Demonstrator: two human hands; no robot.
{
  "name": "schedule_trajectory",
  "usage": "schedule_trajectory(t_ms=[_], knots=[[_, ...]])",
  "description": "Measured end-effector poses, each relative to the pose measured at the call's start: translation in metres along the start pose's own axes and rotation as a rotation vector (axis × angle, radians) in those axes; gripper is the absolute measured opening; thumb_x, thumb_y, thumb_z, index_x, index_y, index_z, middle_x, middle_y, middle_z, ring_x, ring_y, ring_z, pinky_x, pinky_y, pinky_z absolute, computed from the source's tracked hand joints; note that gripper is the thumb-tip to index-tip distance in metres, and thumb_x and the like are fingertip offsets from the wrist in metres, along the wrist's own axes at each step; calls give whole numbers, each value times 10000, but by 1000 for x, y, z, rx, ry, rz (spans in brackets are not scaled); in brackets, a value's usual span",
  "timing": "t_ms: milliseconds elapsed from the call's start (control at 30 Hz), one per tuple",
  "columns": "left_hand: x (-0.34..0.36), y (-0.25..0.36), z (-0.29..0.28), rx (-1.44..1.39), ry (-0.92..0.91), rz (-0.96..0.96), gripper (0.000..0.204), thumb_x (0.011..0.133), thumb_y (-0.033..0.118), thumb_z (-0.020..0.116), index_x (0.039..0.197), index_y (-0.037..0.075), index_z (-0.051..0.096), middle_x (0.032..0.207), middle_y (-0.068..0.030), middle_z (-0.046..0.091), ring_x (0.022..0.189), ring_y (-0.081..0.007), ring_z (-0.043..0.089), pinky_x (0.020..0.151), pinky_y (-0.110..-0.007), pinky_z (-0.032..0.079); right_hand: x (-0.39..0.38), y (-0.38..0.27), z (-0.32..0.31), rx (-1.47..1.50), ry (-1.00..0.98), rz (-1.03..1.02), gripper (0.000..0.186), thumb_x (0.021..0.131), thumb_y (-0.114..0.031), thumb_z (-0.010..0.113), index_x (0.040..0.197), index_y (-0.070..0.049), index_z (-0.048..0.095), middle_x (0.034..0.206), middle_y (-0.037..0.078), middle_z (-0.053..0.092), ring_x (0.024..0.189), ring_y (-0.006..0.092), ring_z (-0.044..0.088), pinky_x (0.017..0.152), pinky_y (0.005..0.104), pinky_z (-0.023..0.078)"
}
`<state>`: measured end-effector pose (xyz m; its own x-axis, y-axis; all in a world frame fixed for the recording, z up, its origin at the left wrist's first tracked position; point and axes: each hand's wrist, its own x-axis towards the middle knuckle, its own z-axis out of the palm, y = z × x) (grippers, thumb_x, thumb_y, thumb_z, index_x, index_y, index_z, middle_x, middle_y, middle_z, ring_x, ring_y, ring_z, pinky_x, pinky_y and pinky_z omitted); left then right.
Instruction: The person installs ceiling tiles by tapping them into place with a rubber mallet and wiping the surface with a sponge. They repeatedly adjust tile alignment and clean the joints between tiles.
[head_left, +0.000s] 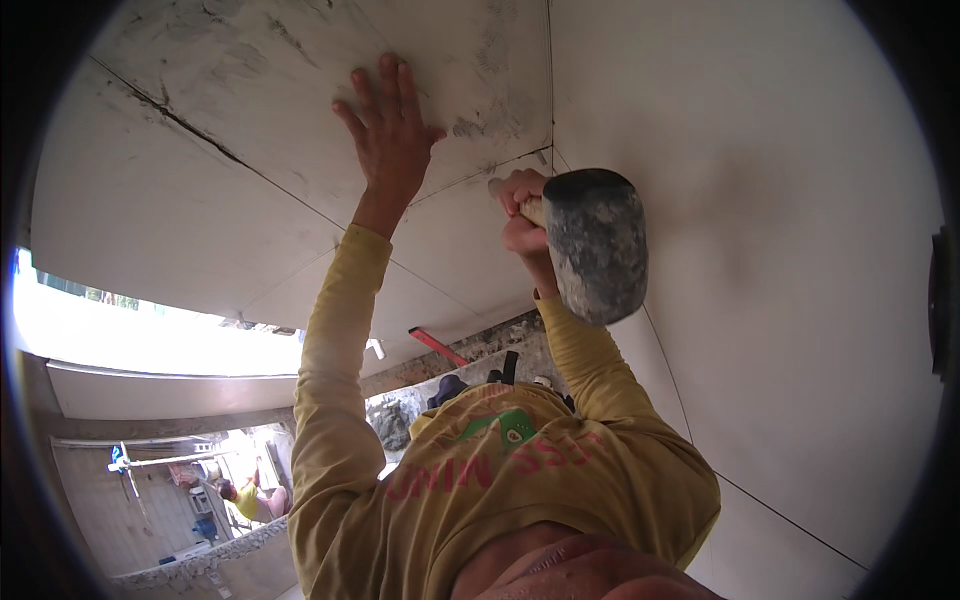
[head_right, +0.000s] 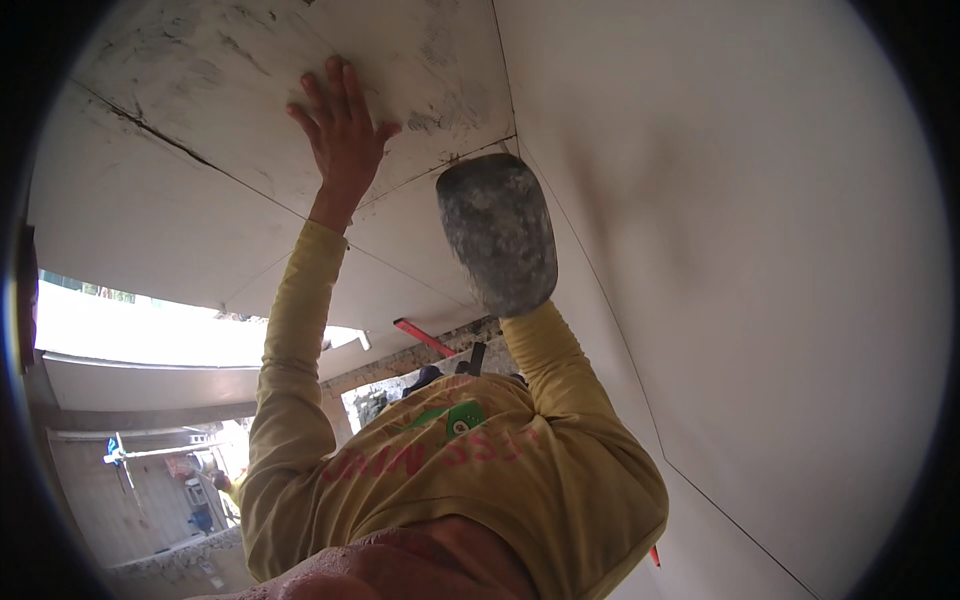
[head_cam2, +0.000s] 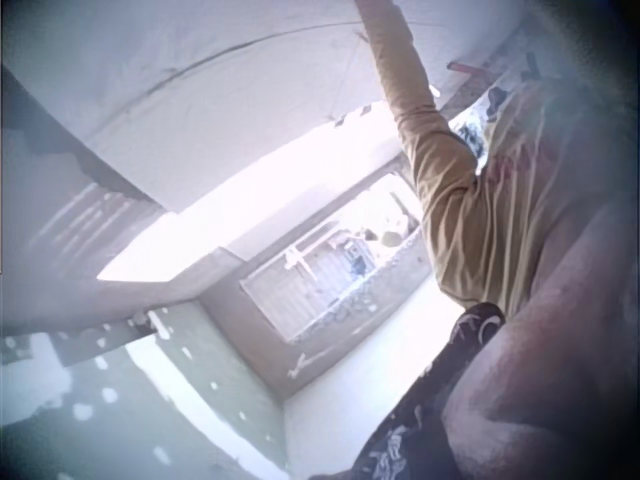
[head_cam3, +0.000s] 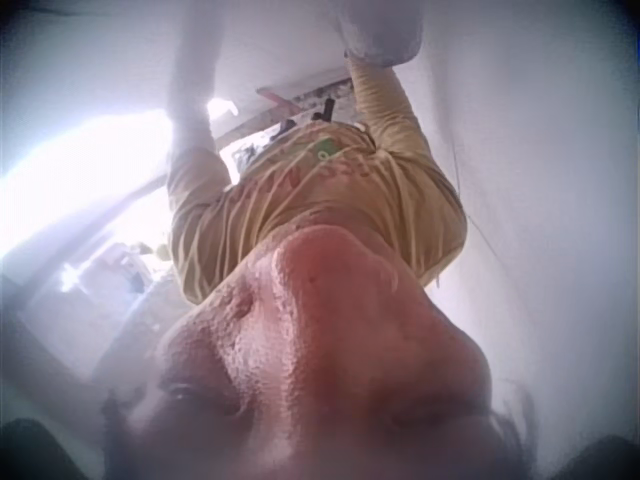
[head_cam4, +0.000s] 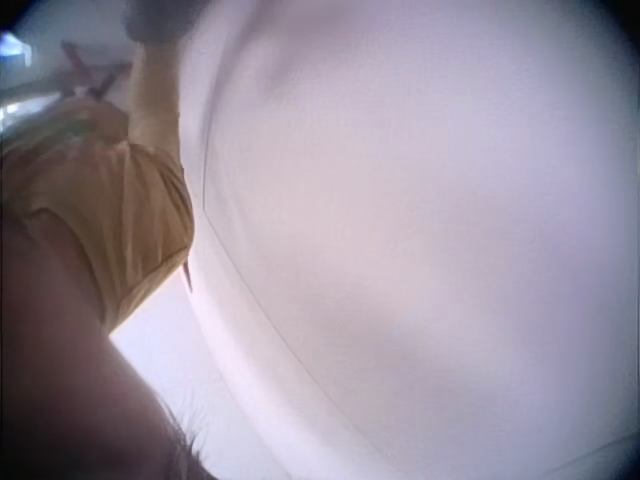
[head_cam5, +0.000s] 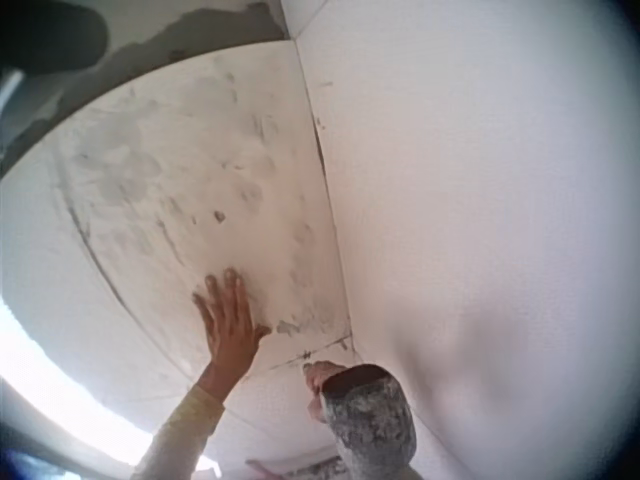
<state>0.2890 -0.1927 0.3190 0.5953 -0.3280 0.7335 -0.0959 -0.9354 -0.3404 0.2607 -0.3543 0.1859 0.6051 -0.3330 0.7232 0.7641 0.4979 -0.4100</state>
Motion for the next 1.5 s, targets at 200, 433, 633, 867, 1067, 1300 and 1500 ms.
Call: schedule_trajectory(t_ms=[200,433,633,867,1067,1300,1500], knots=[[-2,1,-5,20,-79,-42,1221,718,560,838,1586,-46,228,1674,-209,237,1518,-542,156,1108,-790,152,32,-29,17,-249,40,703,805,891,-877,359,799,-84,458,538,-24,394,415,91,390,393,249,311],[3,4,-2,-14,11,-2,1223,714,549,842,1585,-49,226,1673,-212,242,1519,-531,175,1104,-781,181,30,-2,14,-167,34,464,806,857,-890,411,829,-85,445,614,7,412,464,91,361,410,261,298],[7,-5,0,5,80,14,1223,713,553,849,1582,-52,235,1662,-220,262,1507,-518,197,1085,-767,220,8,4,11,-121,21,188,792,903,-871,362,802,-90,448,576,6,418,448,97,383,416,264,302],[-6,-7,0,-18,-10,-18,1227,717,550,853,1585,-52,229,1675,-234,221,1524,-513,161,1091,-786,180,3,-33,29,-252,34,457,846,852,-920,352,748,-85,435,563,11,428,438,108,393,422,263,323],[-4,-6,6,-63,23,3,1245,720,539,855,1595,-44,189,1687,-229,182,1538,-511,122,1093,-796,162,-3,7,-4,-355,-14,724,480,1083,-449,404,956,-44,628,733,29,591,519,118,508,471,293,418],[-4,3,3,-72,26,1,1201,731,543,833,1597,-29,230,1686,-215,206,1549,-481,136,1140,-770,139,12,33,-5,-424,7,345,785,895,-874,392,776,-104,489,573,-34,443,425,89,379,401,267,323],[-8,-10,-4,-30,-16,13,1157,709,566,820,1582,0,314,1677,-183,249,1544,-436,205,1193,-708,158,-57,-24,-10,-291,196,916,769,928,-865,286,715,-136,408,523,-10,367,381,125,338,369,304,292]])
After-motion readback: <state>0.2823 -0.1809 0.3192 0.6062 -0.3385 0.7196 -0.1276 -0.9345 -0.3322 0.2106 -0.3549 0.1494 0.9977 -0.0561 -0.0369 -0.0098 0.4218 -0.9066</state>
